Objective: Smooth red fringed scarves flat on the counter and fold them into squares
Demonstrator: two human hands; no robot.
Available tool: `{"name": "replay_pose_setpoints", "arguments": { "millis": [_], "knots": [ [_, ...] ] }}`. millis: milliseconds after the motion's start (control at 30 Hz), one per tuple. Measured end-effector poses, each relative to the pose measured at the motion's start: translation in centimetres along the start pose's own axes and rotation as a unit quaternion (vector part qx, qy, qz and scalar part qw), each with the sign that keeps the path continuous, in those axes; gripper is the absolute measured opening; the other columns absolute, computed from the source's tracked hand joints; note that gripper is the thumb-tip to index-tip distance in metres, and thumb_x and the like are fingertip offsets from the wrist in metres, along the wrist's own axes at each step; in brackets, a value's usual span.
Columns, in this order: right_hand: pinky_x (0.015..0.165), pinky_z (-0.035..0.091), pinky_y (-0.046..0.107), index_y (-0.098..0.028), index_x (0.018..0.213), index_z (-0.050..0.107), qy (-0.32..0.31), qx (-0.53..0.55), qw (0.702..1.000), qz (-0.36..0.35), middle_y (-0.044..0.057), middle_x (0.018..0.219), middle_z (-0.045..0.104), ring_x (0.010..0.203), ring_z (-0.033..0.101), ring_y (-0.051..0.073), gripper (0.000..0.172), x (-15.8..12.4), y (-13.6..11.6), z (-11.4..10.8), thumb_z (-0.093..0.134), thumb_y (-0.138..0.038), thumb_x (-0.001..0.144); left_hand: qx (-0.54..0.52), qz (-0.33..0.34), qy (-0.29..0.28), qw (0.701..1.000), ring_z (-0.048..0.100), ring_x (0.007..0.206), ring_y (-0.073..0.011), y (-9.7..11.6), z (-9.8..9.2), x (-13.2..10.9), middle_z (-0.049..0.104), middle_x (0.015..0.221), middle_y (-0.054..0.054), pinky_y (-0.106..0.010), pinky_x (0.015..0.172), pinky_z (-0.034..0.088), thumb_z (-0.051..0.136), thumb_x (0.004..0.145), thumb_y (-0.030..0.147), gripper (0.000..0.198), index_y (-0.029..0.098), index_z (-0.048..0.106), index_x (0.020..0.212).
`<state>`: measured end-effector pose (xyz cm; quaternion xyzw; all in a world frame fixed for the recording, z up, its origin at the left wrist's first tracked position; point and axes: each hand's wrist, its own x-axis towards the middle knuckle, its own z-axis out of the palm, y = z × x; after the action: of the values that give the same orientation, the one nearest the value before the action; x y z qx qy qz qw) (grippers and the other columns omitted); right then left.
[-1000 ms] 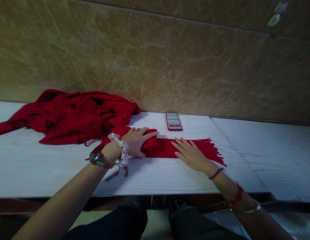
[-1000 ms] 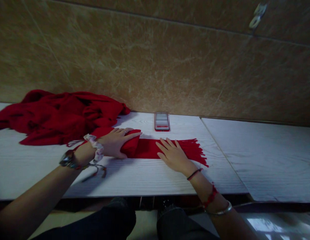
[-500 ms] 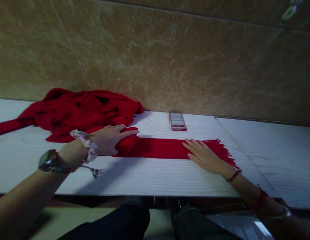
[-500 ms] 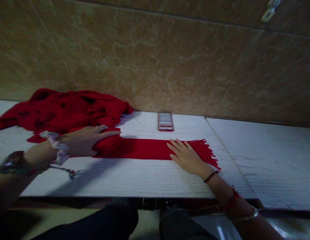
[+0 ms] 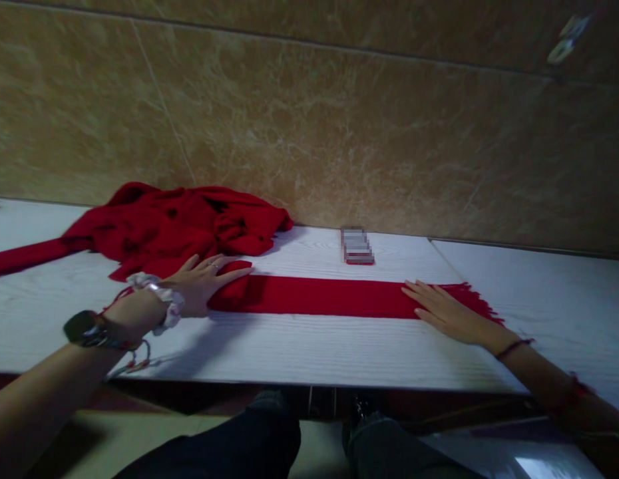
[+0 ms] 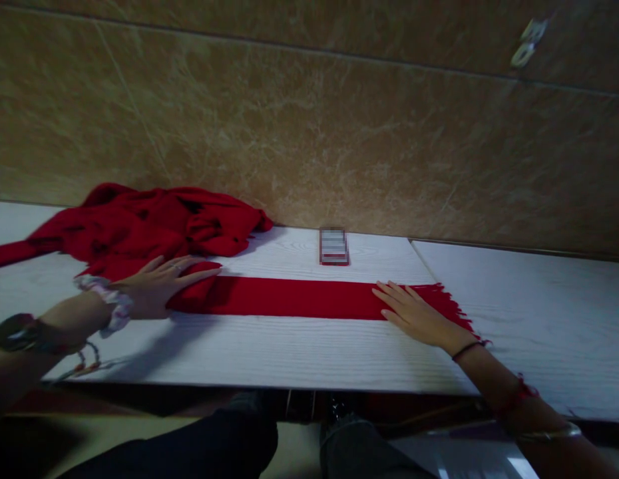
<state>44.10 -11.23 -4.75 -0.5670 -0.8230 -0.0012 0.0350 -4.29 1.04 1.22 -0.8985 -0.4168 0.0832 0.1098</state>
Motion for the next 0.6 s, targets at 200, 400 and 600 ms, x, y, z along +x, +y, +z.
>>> {"name": "replay_pose_setpoints", "arguments": {
  "millis": [200,400,600],
  "knots": [
    [0.104,0.023,0.047,-0.019,0.129,0.041,0.034,0.001,0.999,-0.001,0.011,0.141,0.031,0.130,0.022,0.024,0.049,2.1,-3.1,-1.9,0.035,-0.044,0.087,-0.051,0.046,-0.047,0.997,0.009,0.130,-0.0375,6.1,-4.6,2.9,0.011,0.145,-0.013,-0.057,0.099,0.016,0.064,0.069,0.037,0.073,0.025,0.033,0.134],
    [0.103,0.029,0.041,-0.019,0.131,0.039,0.034,0.055,0.997,-0.039,0.009,0.136,0.039,0.126,0.032,0.018,0.045,4.1,-6.4,-1.6,0.033,-0.035,0.089,-0.120,0.206,0.012,0.971,0.012,0.132,-0.0264,13.2,-2.6,8.8,0.017,0.144,-0.011,-0.047,0.103,0.020,0.044,0.085,0.047,0.060,0.021,0.026,0.137],
    [0.105,0.023,0.045,-0.023,0.131,0.038,0.046,0.082,0.995,-0.018,0.006,0.138,0.037,0.128,0.029,0.018,0.044,2.6,-5.4,0.0,0.035,-0.035,0.089,-0.129,0.257,0.044,0.957,0.013,0.132,-0.0238,14.0,0.8,9.9,0.018,0.144,-0.010,-0.048,0.104,0.016,0.028,0.091,0.045,0.051,0.022,0.026,0.137]
  ]
}}
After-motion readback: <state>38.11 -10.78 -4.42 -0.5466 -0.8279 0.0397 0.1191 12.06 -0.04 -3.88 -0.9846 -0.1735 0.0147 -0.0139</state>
